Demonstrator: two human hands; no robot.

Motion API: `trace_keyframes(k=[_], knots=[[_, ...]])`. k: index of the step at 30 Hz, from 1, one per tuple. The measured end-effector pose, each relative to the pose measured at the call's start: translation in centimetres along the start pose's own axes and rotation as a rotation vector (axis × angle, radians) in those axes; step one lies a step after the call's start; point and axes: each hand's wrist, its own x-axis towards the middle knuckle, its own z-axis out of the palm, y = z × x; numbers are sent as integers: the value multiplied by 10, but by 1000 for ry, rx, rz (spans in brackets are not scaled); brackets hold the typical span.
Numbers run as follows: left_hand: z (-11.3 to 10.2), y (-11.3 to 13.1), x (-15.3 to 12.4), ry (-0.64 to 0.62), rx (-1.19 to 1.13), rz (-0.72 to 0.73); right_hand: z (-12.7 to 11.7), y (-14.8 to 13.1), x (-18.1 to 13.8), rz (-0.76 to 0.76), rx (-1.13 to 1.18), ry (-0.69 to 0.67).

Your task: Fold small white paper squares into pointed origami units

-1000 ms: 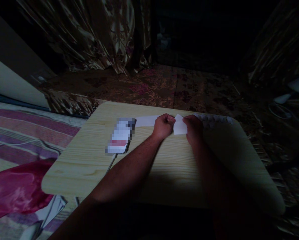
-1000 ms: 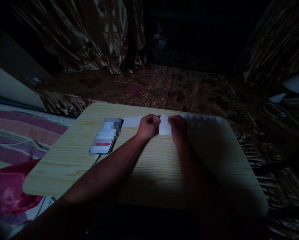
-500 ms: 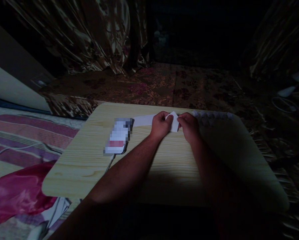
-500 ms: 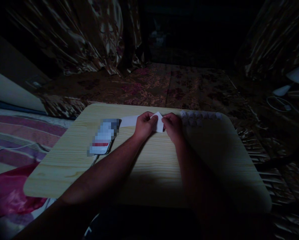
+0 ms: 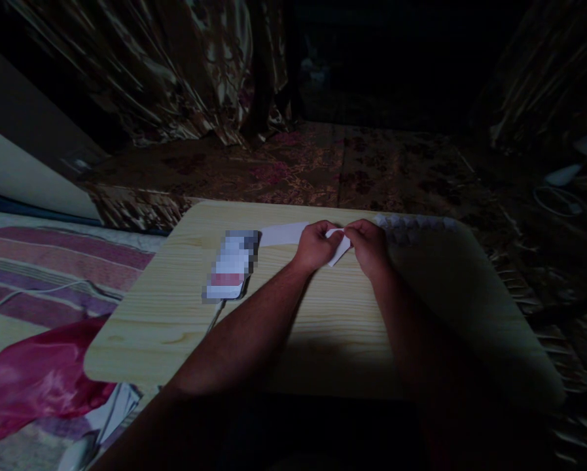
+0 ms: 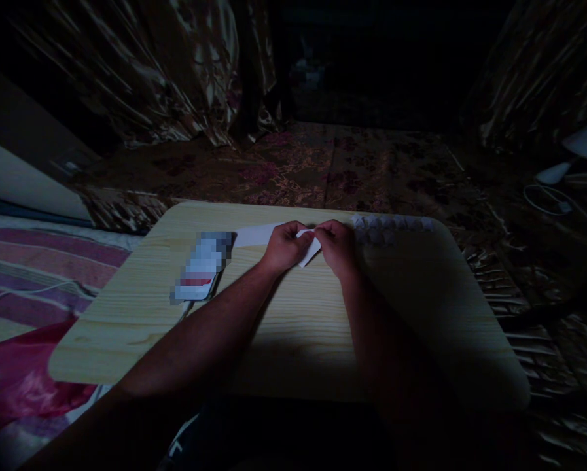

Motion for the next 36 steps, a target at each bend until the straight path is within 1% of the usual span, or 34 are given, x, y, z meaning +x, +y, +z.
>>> trace_keyframes(k=[4, 8, 13, 20, 24, 28, 32, 36], knots=[[1, 0, 1, 15, 2, -8, -1, -2, 0, 11, -19, 0], [2, 0, 0, -2, -8, -12, -1, -5, 1, -6, -68, 26], [2, 2, 1, 21, -7, -4, -1, -8, 0, 13, -61, 10], [3, -2, 4, 43, -13, 27, -1, -4, 0, -45, -141, -4], [3, -4, 6, 53, -68, 8, 1, -4, 0, -68, -166, 0], [4, -6, 7, 83, -88, -23, 1, -6, 0, -58, -183, 28], [6, -6, 7, 125, -112, -63, 1, -5, 1, -45, -150, 45], [5, -2, 6, 135, -160, -94, 1, -2, 3, -7, -103, 34]])
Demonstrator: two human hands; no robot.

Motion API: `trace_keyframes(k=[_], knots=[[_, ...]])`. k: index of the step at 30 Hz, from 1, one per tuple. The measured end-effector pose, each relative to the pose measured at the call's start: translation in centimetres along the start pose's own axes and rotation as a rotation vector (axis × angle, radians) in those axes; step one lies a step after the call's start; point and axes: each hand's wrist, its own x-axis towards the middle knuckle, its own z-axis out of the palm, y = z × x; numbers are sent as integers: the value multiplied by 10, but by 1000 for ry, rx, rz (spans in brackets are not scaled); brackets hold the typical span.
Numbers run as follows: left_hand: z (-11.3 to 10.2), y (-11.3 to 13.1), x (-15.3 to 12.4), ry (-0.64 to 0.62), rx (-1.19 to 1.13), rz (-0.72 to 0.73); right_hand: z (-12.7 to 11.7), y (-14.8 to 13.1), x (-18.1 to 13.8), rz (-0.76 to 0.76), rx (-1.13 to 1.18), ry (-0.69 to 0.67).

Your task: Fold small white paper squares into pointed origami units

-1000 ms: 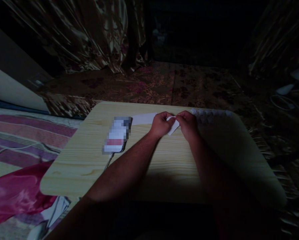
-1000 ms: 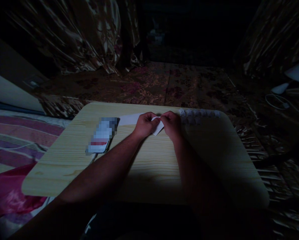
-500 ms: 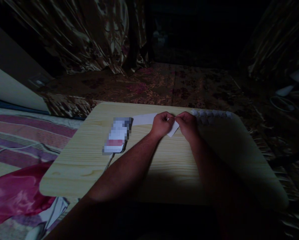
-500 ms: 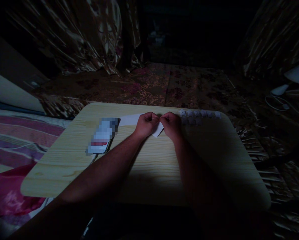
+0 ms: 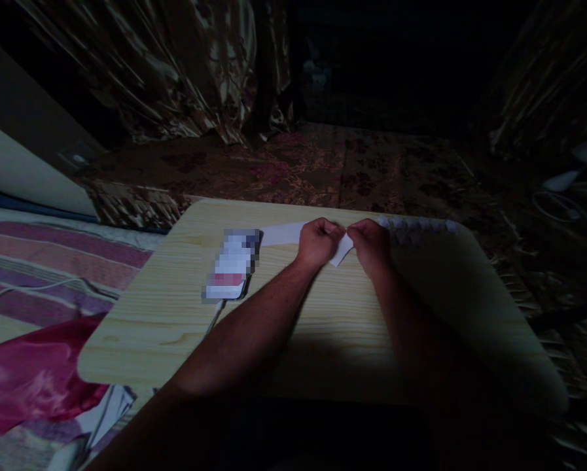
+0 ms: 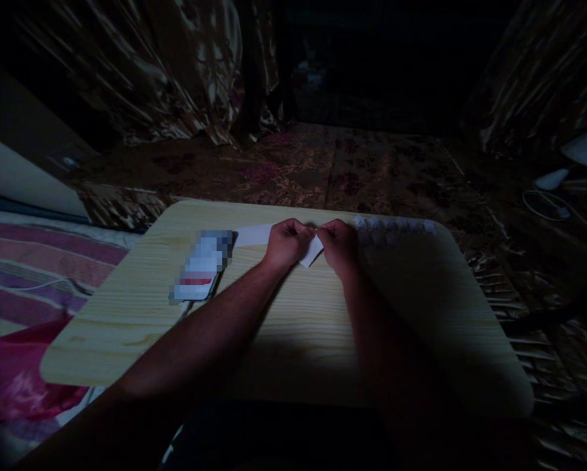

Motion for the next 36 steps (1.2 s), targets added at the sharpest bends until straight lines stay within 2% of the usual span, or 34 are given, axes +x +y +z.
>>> trace_keyframes(k=[12, 20, 29, 36], knots=[[-1, -3, 1, -8, 65, 21, 0, -5, 1, 63, 57, 23], [-4, 1, -1, -104, 164, 78, -3, -1, 0, 14, -3, -41], [-3, 0, 1, -108, 103, 30, -3, -2, -1, -8, -62, -48], [-2, -3, 2, -104, 50, 7, -4, -9, -2, 38, -3, -55]])
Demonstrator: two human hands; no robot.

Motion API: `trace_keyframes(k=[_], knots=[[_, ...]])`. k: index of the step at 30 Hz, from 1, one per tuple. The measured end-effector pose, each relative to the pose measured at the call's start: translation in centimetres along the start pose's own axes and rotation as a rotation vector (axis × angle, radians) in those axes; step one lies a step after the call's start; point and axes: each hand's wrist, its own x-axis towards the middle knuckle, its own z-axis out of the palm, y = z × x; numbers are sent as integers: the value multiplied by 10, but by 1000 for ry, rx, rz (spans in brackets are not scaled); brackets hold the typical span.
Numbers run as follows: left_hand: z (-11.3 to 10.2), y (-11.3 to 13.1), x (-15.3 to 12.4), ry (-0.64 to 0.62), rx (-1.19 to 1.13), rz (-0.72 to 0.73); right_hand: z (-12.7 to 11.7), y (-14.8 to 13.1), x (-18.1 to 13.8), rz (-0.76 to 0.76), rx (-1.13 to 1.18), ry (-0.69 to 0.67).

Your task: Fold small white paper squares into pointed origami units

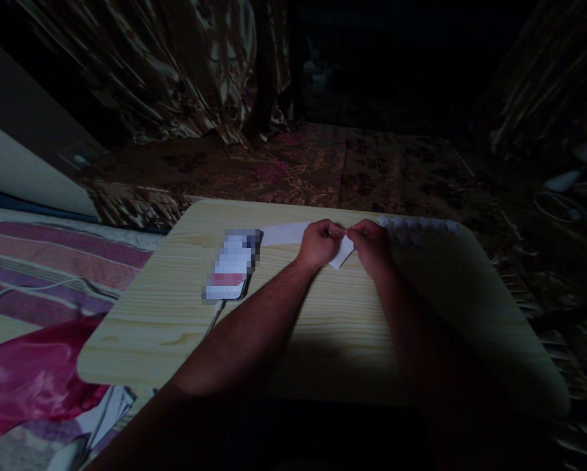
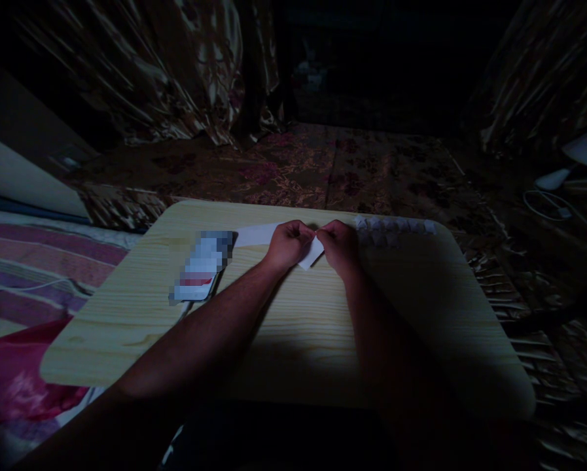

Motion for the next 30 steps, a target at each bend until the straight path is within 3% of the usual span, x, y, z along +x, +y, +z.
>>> trace_keyframes(k=[15, 30], knots=[[0, 7, -3, 0, -82, -18, 1, 8, 3, 18, 98, -3], [-2, 4, -1, 16, 56, 13, -2, 15, 4, -30, 183, -113]])
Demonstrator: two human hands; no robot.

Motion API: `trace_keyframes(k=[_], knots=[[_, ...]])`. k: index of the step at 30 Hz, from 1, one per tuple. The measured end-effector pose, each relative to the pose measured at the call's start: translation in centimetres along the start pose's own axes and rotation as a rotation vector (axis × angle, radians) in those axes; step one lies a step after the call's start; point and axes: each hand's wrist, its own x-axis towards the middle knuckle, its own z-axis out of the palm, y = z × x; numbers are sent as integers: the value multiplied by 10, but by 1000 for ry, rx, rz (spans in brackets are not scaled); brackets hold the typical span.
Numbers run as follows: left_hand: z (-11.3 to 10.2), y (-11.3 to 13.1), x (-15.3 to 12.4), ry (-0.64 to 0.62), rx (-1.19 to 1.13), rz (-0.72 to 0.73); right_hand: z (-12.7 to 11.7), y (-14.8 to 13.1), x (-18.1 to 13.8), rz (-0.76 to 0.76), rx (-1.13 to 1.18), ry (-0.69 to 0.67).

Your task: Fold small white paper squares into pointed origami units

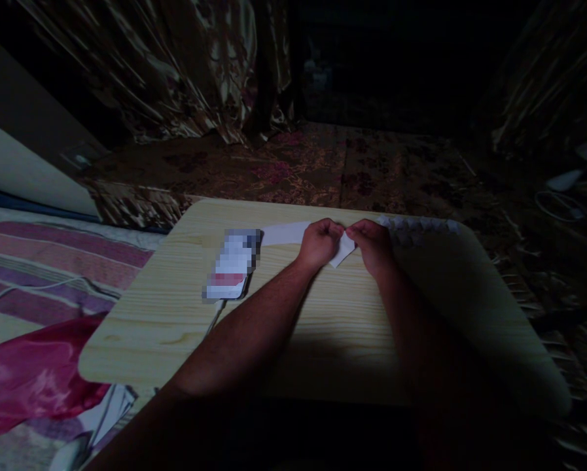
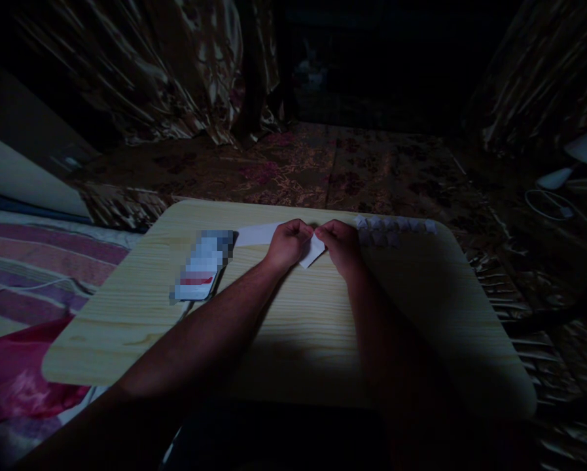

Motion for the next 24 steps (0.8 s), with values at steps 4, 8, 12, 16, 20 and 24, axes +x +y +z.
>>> trace_keyframes(k=[4, 8, 12, 16, 20, 24], knots=[[0, 1, -1, -10, -24, 2, 1, 2, 1, 13, 32, -11], [0, 3, -1, -15, -33, 15, 1, 1, 2, 40, 42, -5], [0, 1, 0, -14, -74, 29, 2, 1, 3, 76, 106, 10], [0, -1, 1, -14, -89, 15, 1, 2, 4, 84, 120, 24], [-1, -1, 0, -7, -57, 1, 0, 3, 5, 67, 145, 8], [-1, -1, 0, 4, -36, 7, 0, 4, 6, 70, 146, 11]])
